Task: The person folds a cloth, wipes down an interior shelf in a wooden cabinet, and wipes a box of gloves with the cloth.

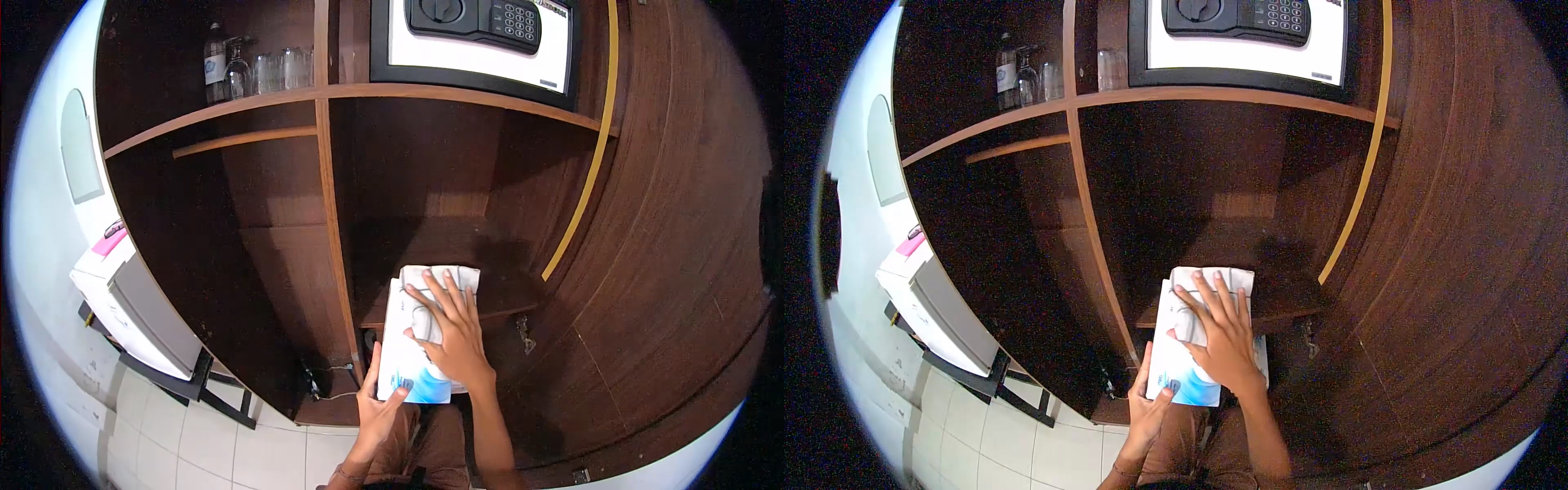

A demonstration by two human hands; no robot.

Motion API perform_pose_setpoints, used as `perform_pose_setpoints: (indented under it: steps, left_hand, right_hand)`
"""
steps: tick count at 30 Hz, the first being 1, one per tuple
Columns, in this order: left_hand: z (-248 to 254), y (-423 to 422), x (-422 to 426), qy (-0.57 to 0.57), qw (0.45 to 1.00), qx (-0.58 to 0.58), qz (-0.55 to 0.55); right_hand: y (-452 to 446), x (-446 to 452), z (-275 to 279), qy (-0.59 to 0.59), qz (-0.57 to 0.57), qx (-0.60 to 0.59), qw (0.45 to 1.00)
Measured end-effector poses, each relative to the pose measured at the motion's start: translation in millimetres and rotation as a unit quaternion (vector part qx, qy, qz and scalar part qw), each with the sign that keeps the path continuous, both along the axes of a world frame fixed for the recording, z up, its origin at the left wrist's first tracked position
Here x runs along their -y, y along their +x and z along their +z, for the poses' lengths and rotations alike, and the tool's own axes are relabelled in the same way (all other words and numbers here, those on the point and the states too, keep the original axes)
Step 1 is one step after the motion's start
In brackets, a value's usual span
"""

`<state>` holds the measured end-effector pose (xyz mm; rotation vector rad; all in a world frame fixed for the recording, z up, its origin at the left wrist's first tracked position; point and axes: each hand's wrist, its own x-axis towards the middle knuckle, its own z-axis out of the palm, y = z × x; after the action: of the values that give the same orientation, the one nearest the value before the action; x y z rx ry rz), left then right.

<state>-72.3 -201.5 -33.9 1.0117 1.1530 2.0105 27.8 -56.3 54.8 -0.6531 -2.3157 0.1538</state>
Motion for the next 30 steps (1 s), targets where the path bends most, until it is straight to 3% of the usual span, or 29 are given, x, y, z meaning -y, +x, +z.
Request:
perform_pose_setpoints:
  steps: [8,10,16,20,24,30]
  left_hand:
    - [3,1,1,0.007,1.000,0.021,-0.001]
    - [4,1,1,0.013,1.000,0.027,-0.008]
    - [1,-1,1,0.013,1.000,-0.006,0.010]
    - [2,0,1,0.009,1.000,0.013,-0.001]
    - [1,0,1,-0.001,1.000,0.001,0.009]
    - [-11,-1,-3,0.005,1.000,0.015,0.022]
  right_hand:
    - [19,28,-16,0.011,0.055,0.051,0.997]
    - [30,27,-25,-0.018,0.102,0.023,0.994]
    - [41,18,-14,-0.086,0.089,-0.023,0.992]
    - [25,2,-4,-0.070,0.048,-0.051,0.995]
    - [0,3,0,-0.003,-0.004,0.019,1.000]
    - [-6,21,0,0.035,0.084,0.023,0.996]
